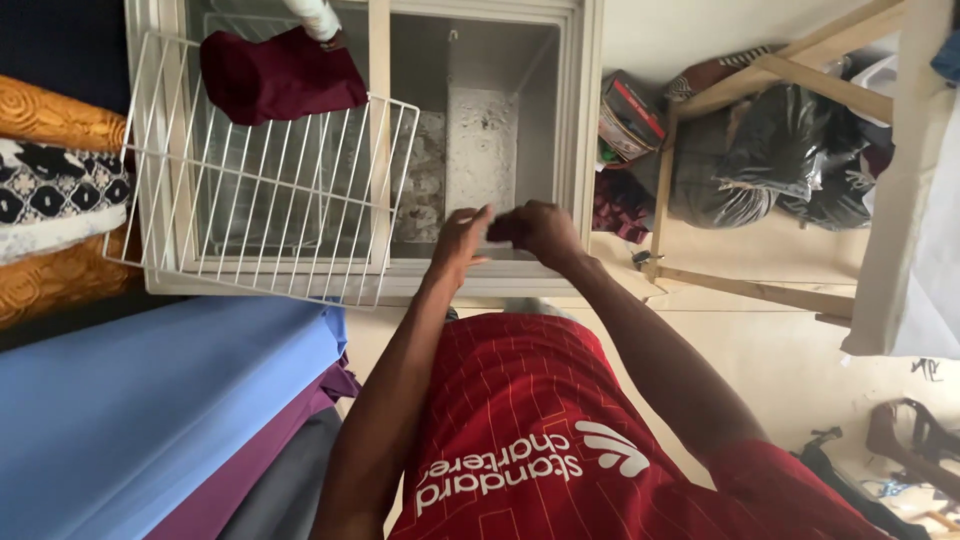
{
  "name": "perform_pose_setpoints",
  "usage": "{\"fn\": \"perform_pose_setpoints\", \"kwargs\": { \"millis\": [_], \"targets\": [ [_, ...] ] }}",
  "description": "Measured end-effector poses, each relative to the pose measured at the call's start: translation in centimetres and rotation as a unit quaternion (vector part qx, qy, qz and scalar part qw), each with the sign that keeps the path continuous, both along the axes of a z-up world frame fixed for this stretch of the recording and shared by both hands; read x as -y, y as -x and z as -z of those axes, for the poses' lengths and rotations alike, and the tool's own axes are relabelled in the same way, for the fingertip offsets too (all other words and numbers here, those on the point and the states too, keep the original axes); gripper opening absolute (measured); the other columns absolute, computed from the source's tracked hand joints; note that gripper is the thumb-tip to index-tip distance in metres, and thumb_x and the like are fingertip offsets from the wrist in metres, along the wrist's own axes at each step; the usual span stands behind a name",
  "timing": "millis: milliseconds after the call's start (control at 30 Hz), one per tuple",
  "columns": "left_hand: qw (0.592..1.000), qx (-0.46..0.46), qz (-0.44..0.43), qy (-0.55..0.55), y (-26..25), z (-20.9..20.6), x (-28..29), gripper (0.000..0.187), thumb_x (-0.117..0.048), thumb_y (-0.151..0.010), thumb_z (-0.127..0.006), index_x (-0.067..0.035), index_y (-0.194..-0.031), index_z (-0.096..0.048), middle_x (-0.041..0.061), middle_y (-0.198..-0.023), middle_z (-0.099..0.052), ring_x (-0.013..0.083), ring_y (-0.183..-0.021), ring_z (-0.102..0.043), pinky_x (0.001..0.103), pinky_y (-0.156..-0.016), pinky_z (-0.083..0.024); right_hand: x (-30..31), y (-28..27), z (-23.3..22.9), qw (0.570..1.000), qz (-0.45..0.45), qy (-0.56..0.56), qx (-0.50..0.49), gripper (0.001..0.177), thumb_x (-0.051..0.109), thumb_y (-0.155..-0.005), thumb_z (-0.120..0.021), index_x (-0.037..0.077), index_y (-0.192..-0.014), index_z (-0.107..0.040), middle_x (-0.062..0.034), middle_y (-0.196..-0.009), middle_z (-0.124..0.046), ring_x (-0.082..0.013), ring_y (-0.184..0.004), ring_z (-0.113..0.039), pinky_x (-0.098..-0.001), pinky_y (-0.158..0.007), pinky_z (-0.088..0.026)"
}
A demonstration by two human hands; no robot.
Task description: The person cleans the interior of a top-loading freezer using a maroon cloth. They wipe the walls, ceiling, and door frame, then remove and reinsert the wire basket. The person also sprays a cleaning agent into the freezer during the process.
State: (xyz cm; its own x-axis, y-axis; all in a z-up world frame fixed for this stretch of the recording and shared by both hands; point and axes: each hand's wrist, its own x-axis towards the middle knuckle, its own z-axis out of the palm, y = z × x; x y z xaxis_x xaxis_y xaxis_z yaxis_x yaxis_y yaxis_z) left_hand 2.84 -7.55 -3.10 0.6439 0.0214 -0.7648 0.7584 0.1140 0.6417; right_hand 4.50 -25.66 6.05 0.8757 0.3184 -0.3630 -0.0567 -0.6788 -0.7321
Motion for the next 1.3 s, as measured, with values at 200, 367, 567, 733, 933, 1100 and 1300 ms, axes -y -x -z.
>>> {"fn": "perform_pose_setpoints", "kwargs": {
  "millis": [200, 367, 567, 733, 933, 1100, 1300],
  "targets": [
    [0.997, 0.042, -0.07, 0.002, 3.9, 0.5, -4.2, 0.032, -0.033, -0.097, -0.066, -0.005, -0.114, -0.068, 0.004, -0.098, -0.071, 0.0146, -0.084, -0.07, 0.029, -0.067, -0.057, -1.8, 4.0, 10.9, 0.927, -0.266, 0.254, 0.069, 0.047, 0.056, -0.099, -0.063, 0.015, -0.083, -0.08, -0.0118, -0.095, -0.074, -0.031, -0.09, -0.072, -0.0444, -0.082, -0.059],
    [0.99, 0.071, -0.12, 0.004, 6.3, -1.2, -5.1, 0.029, -0.029, -0.099, -0.063, -0.005, -0.114, -0.068, 0.005, -0.096, -0.073, 0.0128, -0.082, -0.071, 0.027, -0.067, -0.055, -5.5, 2.5, 14.2, 0.949, -0.265, 0.172, -0.018, 0.03, 0.046, -0.093, -0.066, 0.02, -0.09, -0.079, -0.01, -0.093, -0.077, -0.0329, -0.091, -0.074, -0.047, -0.083, -0.057],
    [0.989, 0.069, -0.13, -0.008, 6.9, -2.9, -6.1, 0.024, -0.023, -0.097, -0.064, -0.005, -0.111, -0.07, 0.004, -0.092, -0.073, 0.0128, -0.078, -0.07, 0.027, -0.062, -0.054, -8.3, 2.6, 14.8, 0.902, -0.361, 0.234, 0.029, 0.017, 0.022, -0.093, -0.063, 0.022, -0.103, -0.077, -0.0091, -0.102, -0.075, -0.0328, -0.096, -0.073, -0.0486, -0.079, -0.059],
    [0.989, 0.064, -0.126, -0.052, 5.7, -3.0, -7.2, 0.023, -0.024, -0.097, -0.065, -0.005, -0.11, -0.071, 0.005, -0.086, -0.074, 0.0116, -0.075, -0.069, 0.026, -0.06, -0.053, 0.9, 2.3, 13.1, 0.801, -0.472, 0.367, 0.024, 0.019, 0.019, -0.095, -0.06, 0.024, -0.107, -0.075, -0.0079, -0.105, -0.075, -0.0322, -0.102, -0.072, -0.0494, -0.075, -0.059],
    [0.971, 0.136, -0.194, 0.021, 3.1, -2.8, -7.1, 0.023, -0.02, -0.097, -0.067, -0.002, -0.112, -0.07, 0.006, -0.087, -0.072, 0.0128, -0.072, -0.067, 0.026, -0.058, -0.05, 3.4, 2.4, 13.0, 0.847, -0.442, 0.295, 0.024, 0.02, 0.018, -0.089, -0.063, 0.024, -0.103, -0.075, -0.0065, -0.101, -0.075, -0.0317, -0.099, -0.072, -0.0497, -0.077, -0.058],
    [0.968, 0.146, -0.204, 0.024, 3.3, -3.4, -6.1, 0.025, -0.021, -0.097, -0.065, -0.002, -0.113, -0.069, 0.005, -0.089, -0.073, 0.0114, -0.075, -0.07, 0.025, -0.06, -0.053, -3.5, 2.3, 12.3, 0.873, -0.422, 0.229, 0.082, 0.025, 0.013, -0.081, -0.065, 0.021, -0.103, -0.075, -0.0079, -0.1, -0.075, -0.0327, -0.095, -0.072, -0.0491, -0.077, -0.058],
    [0.969, 0.085, -0.231, -0.003, 5.5, -1.8, -5.9, 0.022, -0.019, -0.096, -0.064, -0.005, -0.111, -0.071, 0.003, -0.09, -0.074, 0.011, -0.076, -0.071, 0.025, -0.062, -0.053, -7.5, 3.0, 11.3, 0.909, -0.36, 0.196, 0.07, 0.02, 0.014, -0.089, -0.063, 0.021, -0.103, -0.075, -0.008, -0.103, -0.076, -0.0323, -0.099, -0.072, -0.0491, -0.082, -0.057]
  ]
}}
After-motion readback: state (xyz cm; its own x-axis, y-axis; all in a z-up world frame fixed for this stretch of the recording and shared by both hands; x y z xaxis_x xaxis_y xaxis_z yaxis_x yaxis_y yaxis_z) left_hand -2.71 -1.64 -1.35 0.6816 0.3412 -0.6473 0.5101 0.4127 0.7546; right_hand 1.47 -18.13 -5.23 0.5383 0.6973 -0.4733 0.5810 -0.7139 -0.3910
